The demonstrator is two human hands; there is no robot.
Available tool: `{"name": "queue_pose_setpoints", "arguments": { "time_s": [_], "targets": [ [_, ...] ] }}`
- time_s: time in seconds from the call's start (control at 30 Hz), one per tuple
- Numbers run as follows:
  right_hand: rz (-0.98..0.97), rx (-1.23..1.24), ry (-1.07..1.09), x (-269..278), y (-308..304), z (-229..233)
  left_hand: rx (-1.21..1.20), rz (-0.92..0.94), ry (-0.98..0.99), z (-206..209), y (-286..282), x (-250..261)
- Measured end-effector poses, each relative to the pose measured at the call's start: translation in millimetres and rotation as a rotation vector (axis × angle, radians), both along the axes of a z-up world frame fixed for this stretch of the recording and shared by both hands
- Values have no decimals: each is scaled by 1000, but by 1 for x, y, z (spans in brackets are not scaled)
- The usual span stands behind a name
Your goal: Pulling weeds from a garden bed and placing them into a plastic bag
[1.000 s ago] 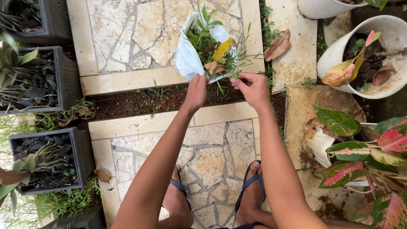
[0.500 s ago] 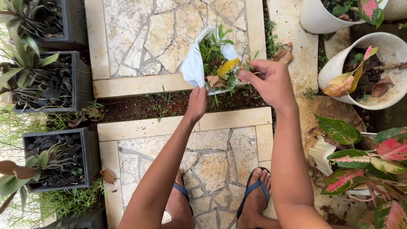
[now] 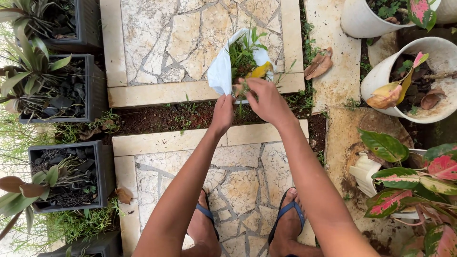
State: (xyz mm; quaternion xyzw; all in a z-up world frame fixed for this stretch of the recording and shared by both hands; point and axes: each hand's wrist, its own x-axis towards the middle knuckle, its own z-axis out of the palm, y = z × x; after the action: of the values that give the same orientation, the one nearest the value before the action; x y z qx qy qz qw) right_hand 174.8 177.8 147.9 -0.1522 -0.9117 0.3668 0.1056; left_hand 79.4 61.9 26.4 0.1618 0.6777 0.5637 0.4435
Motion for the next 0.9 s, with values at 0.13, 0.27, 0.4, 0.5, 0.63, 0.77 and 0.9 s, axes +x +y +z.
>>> {"name": "queue_pose_setpoints", "arguments": {
  "time_s": [0.13,0.27,0.4,0.5,0.63,0.77,0.9],
  "targets": [
    [-36,38,126,18,16,-34,14,-20,0,-3,9,-5],
    [-114,16,233,54,28,-56,-9,20,-29,-2,25,-6],
    [-167,-82,87,88,47,-94,-56,53,-14,-16,43,-13],
    [-112,-83,-121,95,52,-111,-71,69,-30,-21,51,-13],
    [-134,-129,-397,94,57,-132,-67,59,-33,-25,50,-15],
    [-130,-177,-482,87,64,-153,-52,92,-74,-5,42,-14],
    [-93,-180,-476,79,68,-163,-28,124,-107,7,43,-15]
  ]
}}
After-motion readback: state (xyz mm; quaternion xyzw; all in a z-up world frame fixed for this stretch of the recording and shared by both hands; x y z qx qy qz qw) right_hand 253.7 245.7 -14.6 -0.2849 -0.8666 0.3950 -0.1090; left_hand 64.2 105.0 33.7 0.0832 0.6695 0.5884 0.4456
